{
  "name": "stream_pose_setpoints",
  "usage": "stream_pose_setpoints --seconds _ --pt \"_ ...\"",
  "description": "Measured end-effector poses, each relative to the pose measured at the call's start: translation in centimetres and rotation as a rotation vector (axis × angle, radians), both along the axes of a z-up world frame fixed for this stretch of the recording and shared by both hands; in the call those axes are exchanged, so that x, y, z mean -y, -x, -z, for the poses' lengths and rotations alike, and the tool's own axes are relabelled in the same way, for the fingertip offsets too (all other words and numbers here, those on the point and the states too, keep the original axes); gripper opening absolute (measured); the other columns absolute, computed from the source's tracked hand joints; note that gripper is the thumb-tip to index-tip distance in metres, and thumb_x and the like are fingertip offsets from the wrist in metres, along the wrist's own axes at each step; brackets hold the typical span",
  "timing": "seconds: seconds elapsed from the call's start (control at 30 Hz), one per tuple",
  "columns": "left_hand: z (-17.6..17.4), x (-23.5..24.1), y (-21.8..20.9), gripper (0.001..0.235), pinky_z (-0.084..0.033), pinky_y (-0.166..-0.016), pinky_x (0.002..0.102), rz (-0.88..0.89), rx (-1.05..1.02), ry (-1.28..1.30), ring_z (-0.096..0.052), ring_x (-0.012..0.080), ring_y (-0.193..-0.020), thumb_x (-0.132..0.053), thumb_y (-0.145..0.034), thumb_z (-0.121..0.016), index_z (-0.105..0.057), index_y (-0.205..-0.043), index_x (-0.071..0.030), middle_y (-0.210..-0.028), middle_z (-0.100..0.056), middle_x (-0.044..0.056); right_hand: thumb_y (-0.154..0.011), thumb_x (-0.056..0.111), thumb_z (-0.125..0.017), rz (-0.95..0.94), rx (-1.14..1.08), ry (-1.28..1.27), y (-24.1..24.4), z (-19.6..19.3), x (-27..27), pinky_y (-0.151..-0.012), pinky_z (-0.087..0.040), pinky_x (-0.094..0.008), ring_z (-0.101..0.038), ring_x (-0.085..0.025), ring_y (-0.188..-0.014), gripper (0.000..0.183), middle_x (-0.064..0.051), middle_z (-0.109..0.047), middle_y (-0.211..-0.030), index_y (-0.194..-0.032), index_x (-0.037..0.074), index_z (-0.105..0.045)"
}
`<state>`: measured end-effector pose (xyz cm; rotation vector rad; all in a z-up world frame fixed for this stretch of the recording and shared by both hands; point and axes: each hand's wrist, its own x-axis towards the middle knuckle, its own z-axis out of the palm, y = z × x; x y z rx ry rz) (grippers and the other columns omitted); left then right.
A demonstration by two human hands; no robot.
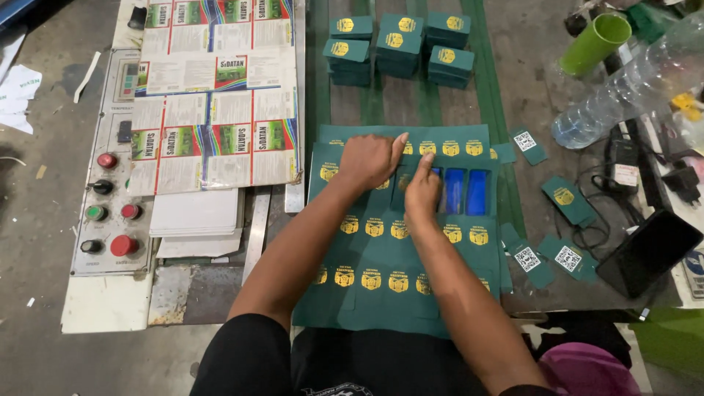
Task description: Stripping and sorting die-cut printed labels from a sheet.
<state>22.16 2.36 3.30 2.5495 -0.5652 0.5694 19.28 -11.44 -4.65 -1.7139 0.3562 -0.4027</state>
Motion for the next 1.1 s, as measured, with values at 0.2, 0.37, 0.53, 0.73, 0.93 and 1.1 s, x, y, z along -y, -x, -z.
stream_pose_setpoints --seconds 0.2,0.37,0.53,0.73,0.93,1.1 --pt "0.1 -0.1 0.1 0.058 -0.046 -0.050 0.054 0.055 0.012 0.070 -0.060 0.0429 -0.053 -0.039 -0.106 -0.049 -0.067 -0.061 -0.007 -0.061 -0.065 0.019 -0.104 0.061 -0.034 -0.049 -0.012 -0.306 1.2 -1.9 -0.1 -0.092 -0.051 -0.034 -0.066 -0.020 -0.108 0.076 -0.011 -0.072 -0.119 -0.123 -0.005 -0.068" --pt "0.9 0.1 -0.3 0.059 -0.047 -0.050 0.053 0.043 0.059 0.046 -0.061 0.0426 -0.054 -0.040 -0.105 -0.051 -0.067 -0.059 -0.008 -0.060 -0.064 0.020 -0.101 0.064 -0.036 -0.074 0.009 -0.497 1.4 -2.7 0.0 -0.100 -0.050 -0.035 -0.062 -0.021 -0.119 0.078 -0.011 -0.065 -0.134 -0.136 -0.001 -0.059" --pt "1.0 0.3 -0.3 0.057 -0.046 -0.047 0.053 0.037 0.047 0.008 -0.061 0.0413 -0.051 -0.039 -0.104 -0.051 -0.067 -0.059 -0.008 -0.059 -0.064 0.019 -0.100 0.066 -0.039 -0.140 0.080 -0.606 1.5 -2.5 0.3 -0.110 -0.045 -0.035 -0.057 -0.022 -0.131 0.081 -0.010 -0.059 -0.144 -0.144 -0.001 -0.053" --pt "0.7 0.5 0.5 0.058 -0.048 -0.049 0.051 -0.033 0.066 0.024 -0.062 0.0382 -0.050 -0.039 -0.105 -0.052 -0.068 -0.058 -0.009 -0.059 -0.065 0.017 -0.099 0.066 -0.042 -0.233 0.081 -0.584 1.2 -1.6 1.1 -0.114 -0.042 -0.038 -0.053 -0.021 -0.136 0.082 -0.009 -0.054 -0.149 -0.149 0.000 -0.047" --pt "1.4 0.9 0.1 0.054 -0.049 -0.050 0.050 -0.053 0.149 0.012 -0.063 0.0355 -0.049 -0.038 -0.103 -0.051 -0.070 -0.060 -0.011 -0.058 -0.066 0.015 -0.098 0.069 -0.040 -0.211 0.028 -0.516 1.2 -1.1 1.1 -0.114 -0.041 -0.038 -0.053 -0.022 -0.136 0.086 -0.010 -0.056 -0.149 -0.148 -0.001 -0.050" --pt "1.5 0.8 -0.6 0.056 -0.050 -0.054 0.050 -0.055 0.080 0.039 -0.064 0.0369 -0.053 -0.037 -0.105 -0.050 -0.069 -0.060 -0.009 -0.061 -0.067 0.016 -0.096 0.074 -0.043 -0.217 -0.155 -0.600 0.4 -1.4 1.5 -0.062 -0.052 -0.037 -0.063 -0.021 -0.074 0.075 -0.007 -0.065 -0.092 -0.127 0.007 -0.062"
